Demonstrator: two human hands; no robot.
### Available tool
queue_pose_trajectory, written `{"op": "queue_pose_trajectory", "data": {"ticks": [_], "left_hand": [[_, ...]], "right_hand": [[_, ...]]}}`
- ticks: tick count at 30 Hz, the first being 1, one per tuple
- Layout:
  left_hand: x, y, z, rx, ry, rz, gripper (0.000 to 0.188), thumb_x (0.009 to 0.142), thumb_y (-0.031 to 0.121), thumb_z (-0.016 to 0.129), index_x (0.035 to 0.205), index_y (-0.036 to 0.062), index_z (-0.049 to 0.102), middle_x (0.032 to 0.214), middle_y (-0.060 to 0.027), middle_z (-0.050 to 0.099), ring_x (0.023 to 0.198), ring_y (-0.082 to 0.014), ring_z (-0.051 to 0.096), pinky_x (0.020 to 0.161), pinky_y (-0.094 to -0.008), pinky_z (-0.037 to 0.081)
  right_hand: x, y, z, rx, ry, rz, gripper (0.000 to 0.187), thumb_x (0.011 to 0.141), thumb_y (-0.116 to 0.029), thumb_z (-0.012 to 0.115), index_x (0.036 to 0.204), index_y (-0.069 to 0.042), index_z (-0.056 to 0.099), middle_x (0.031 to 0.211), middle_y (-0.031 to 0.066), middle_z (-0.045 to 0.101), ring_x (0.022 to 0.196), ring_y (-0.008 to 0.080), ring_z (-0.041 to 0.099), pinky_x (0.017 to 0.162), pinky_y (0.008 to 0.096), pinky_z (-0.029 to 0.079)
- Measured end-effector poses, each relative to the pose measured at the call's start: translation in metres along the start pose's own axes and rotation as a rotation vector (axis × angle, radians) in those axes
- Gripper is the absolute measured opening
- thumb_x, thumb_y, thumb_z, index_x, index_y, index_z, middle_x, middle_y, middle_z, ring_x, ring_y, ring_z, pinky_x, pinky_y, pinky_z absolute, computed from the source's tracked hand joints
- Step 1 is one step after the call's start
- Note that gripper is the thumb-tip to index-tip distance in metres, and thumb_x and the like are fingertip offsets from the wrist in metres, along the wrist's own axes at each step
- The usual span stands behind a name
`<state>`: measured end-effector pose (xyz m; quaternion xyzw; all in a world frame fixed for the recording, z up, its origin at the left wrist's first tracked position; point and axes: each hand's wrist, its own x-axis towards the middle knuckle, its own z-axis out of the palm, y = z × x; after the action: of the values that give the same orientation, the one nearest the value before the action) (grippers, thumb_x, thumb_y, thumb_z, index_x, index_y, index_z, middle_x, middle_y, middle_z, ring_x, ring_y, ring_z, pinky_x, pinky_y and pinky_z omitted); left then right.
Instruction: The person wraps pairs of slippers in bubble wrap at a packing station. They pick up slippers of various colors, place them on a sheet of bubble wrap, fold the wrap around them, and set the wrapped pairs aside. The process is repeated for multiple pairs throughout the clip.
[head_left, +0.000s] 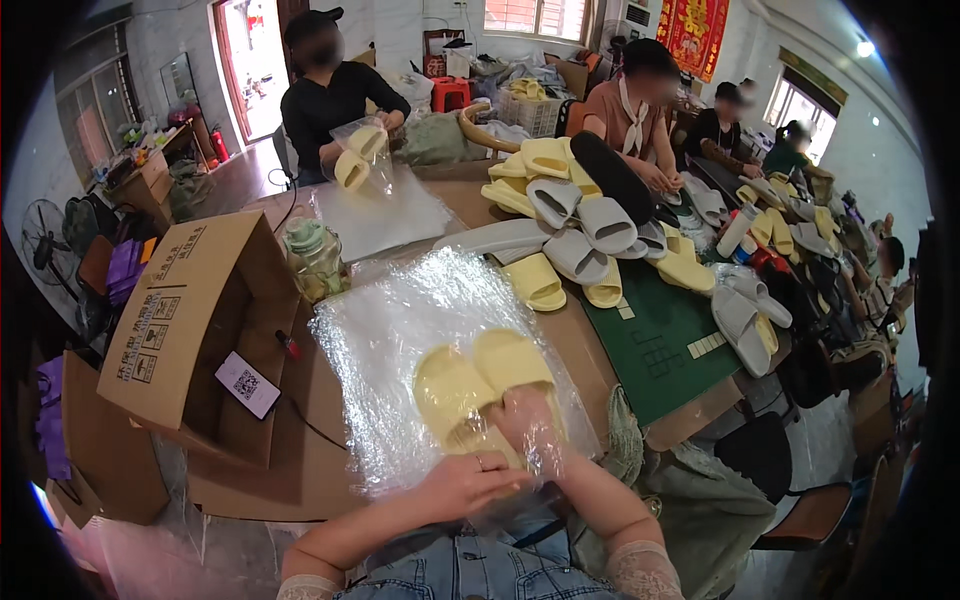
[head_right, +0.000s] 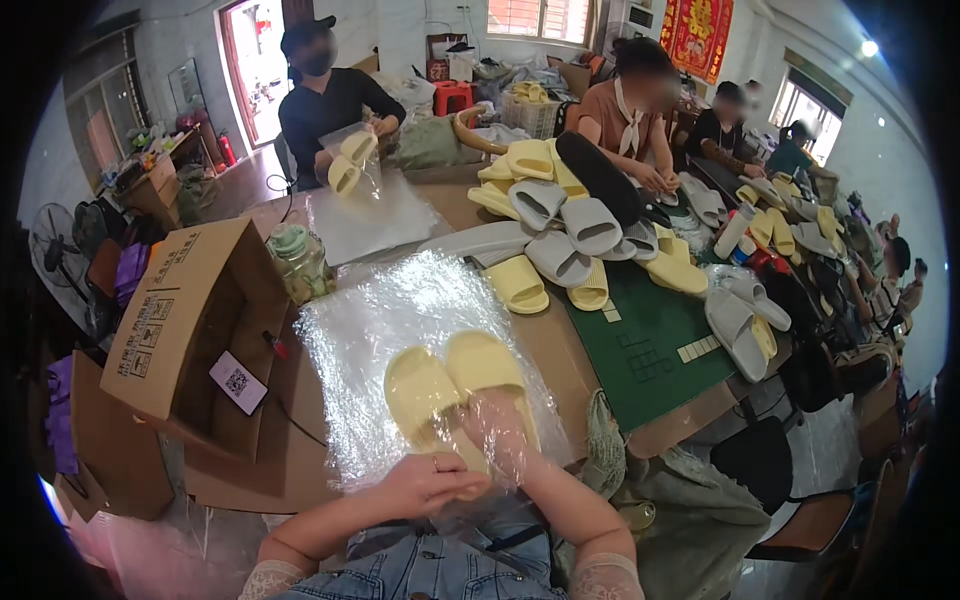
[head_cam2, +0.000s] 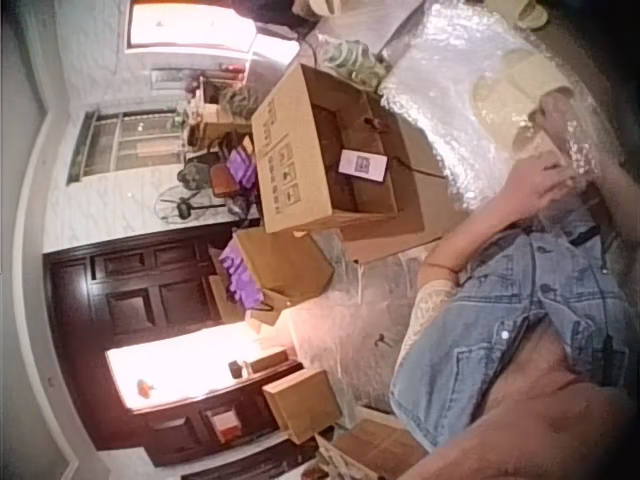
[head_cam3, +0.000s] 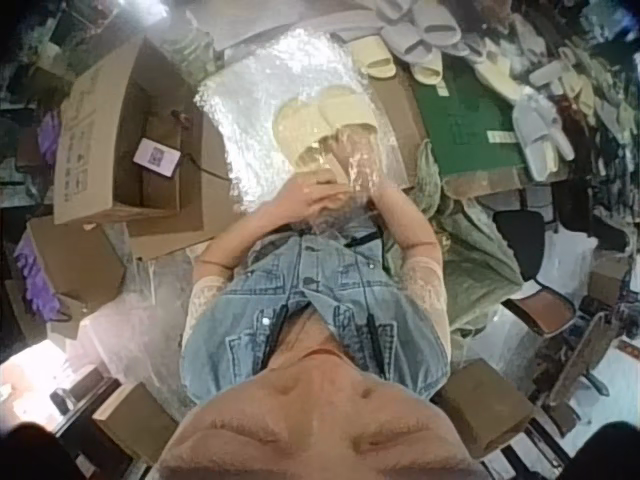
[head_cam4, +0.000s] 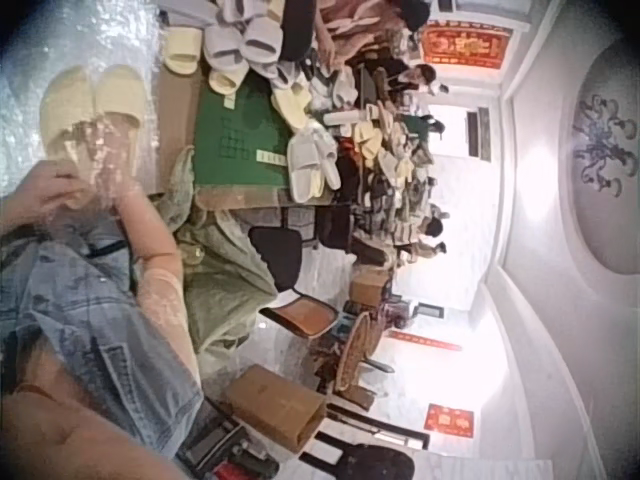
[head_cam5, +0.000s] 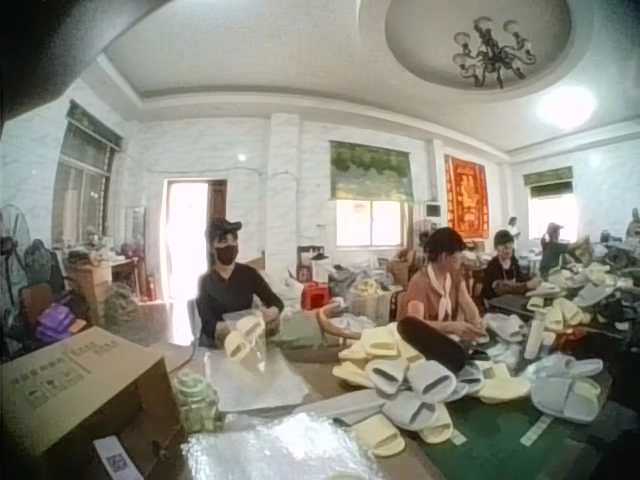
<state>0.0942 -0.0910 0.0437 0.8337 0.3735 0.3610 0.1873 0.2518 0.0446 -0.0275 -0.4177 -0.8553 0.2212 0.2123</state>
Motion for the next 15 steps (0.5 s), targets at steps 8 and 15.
{"op": "queue_pose_trajectory", "data": {"ticks": [8,15], "left_hand": [[-0.019,-0.012,-0.015,-0.067,0.023,-0.06,0.04,0.089,0.029,0.077,0.125,0.0149,0.07,0.105,-0.0101,0.067,0.088,-0.0297,0.065,0.076,-0.0393,0.055],[-0.039,-0.078,-0.028,0.416,0.459,-0.53,0.056,0.092,0.033,0.072,0.139,0.0063,0.058,0.148,-0.0243,0.044,0.14,-0.0452,0.036,0.113,-0.0537,0.035]], "right_hand": [[0.043,0.019,0.043,-0.063,0.141,-0.046,0.044,0.091,-0.026,0.07,0.122,0.003,0.058,0.112,0.0262,0.056,0.102,0.0439,0.058,0.093,0.0491,0.048],[-0.093,-0.038,-0.076,0.706,-0.519,-0.163,0.043,0.092,-0.025,0.076,0.127,-0.003,0.066,0.115,0.018,0.069,0.103,0.0269,0.067,0.085,0.0423,0.053]]}}
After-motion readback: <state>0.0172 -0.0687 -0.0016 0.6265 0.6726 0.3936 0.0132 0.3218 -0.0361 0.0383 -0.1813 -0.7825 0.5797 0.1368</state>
